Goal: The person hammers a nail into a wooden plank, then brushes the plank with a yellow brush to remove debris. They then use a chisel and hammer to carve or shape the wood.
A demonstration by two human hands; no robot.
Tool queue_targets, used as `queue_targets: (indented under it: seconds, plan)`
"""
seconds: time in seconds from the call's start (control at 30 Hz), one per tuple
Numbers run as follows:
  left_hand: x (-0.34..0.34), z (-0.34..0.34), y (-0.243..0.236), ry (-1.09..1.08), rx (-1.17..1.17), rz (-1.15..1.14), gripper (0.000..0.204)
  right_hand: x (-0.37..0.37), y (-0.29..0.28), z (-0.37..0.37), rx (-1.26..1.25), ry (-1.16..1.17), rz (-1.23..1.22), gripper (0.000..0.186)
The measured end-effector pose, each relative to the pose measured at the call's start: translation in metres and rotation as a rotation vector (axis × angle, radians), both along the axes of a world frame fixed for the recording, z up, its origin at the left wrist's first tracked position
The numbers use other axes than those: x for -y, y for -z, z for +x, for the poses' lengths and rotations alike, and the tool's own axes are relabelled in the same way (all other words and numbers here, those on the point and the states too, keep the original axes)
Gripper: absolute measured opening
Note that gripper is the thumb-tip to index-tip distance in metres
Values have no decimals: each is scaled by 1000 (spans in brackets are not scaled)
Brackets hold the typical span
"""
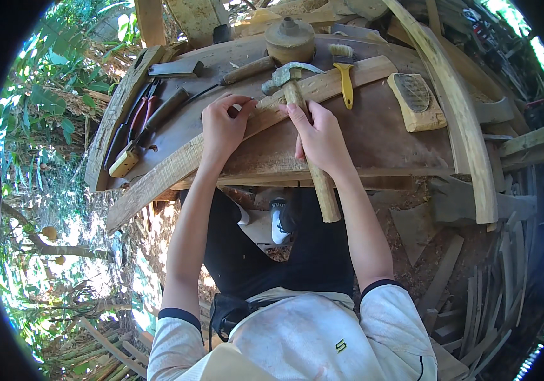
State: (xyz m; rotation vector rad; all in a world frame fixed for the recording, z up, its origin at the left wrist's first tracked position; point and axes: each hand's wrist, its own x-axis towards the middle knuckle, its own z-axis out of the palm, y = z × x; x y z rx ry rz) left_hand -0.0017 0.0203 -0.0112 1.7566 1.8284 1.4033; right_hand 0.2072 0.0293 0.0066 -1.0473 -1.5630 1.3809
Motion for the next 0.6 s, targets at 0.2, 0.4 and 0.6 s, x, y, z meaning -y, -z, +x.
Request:
queue_targets:
  seconds: [0.2, 0.4, 0.6]
  plan:
    - [0, 1, 0, 2, -22, 21, 12, 0, -2, 0, 14, 5, -6, 49]
    - [3, 1, 2, 13, -96, 82, 12, 6, -20, -1, 138, -10, 65, 40]
    - [3, 3, 2, 23, -86, 82, 11, 8, -42, -1, 338, -87, 169, 33]
